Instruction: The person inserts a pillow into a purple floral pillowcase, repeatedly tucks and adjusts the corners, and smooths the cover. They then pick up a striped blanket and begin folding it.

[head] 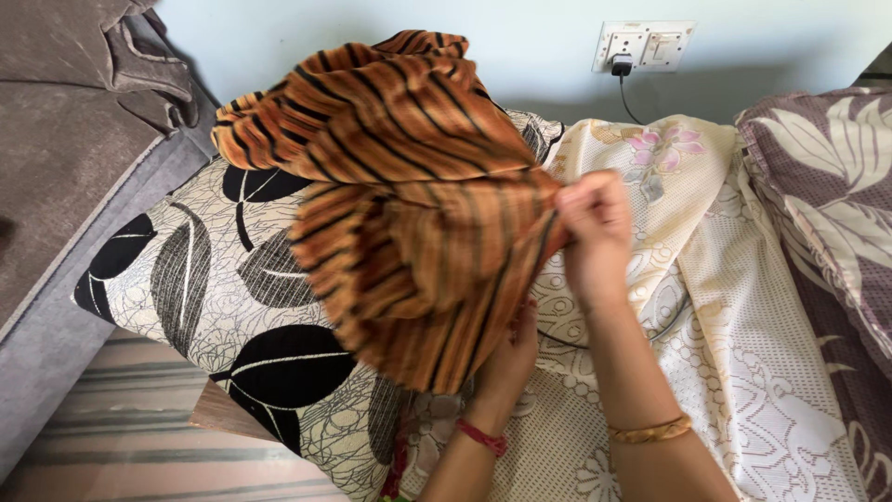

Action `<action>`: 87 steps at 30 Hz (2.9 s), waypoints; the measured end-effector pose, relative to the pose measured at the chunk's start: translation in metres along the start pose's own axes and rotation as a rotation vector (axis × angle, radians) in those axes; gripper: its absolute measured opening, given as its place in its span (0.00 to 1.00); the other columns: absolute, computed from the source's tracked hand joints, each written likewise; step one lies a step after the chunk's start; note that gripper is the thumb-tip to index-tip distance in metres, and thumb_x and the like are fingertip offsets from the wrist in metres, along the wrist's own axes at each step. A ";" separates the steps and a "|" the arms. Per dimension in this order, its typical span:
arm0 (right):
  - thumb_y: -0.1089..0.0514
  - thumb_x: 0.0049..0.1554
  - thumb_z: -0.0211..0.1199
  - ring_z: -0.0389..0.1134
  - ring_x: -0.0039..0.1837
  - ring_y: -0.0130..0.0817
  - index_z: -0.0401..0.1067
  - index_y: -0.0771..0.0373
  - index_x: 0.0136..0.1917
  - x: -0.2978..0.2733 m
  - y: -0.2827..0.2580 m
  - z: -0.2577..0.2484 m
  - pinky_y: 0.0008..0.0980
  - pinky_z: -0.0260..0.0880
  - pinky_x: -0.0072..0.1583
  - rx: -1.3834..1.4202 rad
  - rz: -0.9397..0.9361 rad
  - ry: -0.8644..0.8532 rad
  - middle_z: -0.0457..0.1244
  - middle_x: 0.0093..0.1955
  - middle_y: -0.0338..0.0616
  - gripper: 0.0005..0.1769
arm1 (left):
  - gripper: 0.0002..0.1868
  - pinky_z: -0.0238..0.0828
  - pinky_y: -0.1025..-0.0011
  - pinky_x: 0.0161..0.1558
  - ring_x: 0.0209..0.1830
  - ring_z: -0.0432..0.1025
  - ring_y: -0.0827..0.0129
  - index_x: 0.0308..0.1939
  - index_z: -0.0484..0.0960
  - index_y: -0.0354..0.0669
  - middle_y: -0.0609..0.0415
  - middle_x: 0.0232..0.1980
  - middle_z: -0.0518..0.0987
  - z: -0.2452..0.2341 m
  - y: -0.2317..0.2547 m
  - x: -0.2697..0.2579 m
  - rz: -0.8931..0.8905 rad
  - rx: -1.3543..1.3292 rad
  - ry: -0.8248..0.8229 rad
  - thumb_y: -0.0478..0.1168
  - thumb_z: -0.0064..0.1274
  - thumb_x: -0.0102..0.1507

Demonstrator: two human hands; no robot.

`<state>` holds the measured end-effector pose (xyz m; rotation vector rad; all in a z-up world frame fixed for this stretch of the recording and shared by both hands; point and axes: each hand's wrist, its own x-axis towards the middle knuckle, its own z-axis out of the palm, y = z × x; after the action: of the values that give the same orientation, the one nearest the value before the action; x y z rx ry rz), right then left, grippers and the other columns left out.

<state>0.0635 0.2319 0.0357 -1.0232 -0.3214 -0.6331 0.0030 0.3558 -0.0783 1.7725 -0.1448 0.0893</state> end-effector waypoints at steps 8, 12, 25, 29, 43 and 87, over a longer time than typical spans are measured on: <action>0.59 0.63 0.61 0.68 0.44 0.29 0.68 0.57 0.43 0.029 -0.003 -0.129 0.30 0.73 0.52 0.063 -0.032 0.571 0.67 0.42 0.39 0.06 | 0.17 0.78 0.60 0.51 0.47 0.78 0.48 0.52 0.80 0.32 0.36 0.49 0.84 -0.007 0.011 0.001 -0.037 0.301 -0.245 0.33 0.50 0.59; 0.61 0.64 0.67 0.64 0.46 0.27 0.71 0.59 0.45 0.036 0.019 -0.183 0.28 0.67 0.52 -0.157 0.047 0.716 0.65 0.44 0.38 0.06 | 0.26 0.71 0.54 0.56 0.54 0.72 0.41 0.62 0.72 0.32 0.33 0.57 0.76 -0.011 0.028 -0.002 0.328 0.086 -0.072 0.28 0.45 0.58; 0.52 0.60 0.70 0.65 0.49 0.24 0.69 0.66 0.58 0.029 -0.003 -0.129 0.23 0.67 0.52 -0.612 0.296 0.406 0.66 0.50 0.43 0.21 | 0.23 0.72 0.54 0.55 0.52 0.75 0.45 0.59 0.71 0.32 0.37 0.52 0.78 -0.015 0.075 0.026 0.499 0.077 -0.068 0.30 0.50 0.59; 0.52 0.57 0.71 0.68 0.47 0.26 0.67 0.66 0.59 0.031 -0.010 -0.129 0.24 0.70 0.49 -0.547 0.341 0.431 0.67 0.50 0.44 0.23 | 0.18 0.75 0.57 0.47 0.47 0.78 0.46 0.55 0.76 0.36 0.37 0.45 0.81 -0.011 0.116 0.075 0.535 0.155 -0.155 0.35 0.50 0.61; 0.51 0.55 0.71 0.70 0.49 0.31 0.67 0.69 0.63 0.023 -0.016 -0.112 0.29 0.72 0.49 -0.734 0.377 0.421 0.69 0.51 0.49 0.29 | 0.21 0.72 0.63 0.55 0.55 0.76 0.55 0.57 0.80 0.38 0.44 0.58 0.81 0.080 0.017 0.142 0.462 0.062 -0.018 0.49 0.42 0.73; 0.39 0.51 0.76 0.72 0.45 0.44 0.70 0.72 0.57 0.031 -0.049 -0.113 0.39 0.71 0.50 -1.414 0.173 0.462 0.71 0.43 0.54 0.37 | 0.32 0.61 0.80 0.20 0.18 0.69 0.77 0.37 0.82 0.35 0.52 0.28 0.81 0.021 0.086 0.132 -0.102 -0.291 -1.408 0.57 0.34 0.78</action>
<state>0.0521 0.1056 0.0298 -2.1397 0.7507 -0.9119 0.1204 0.3114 0.0194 1.2512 -1.0048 -1.2078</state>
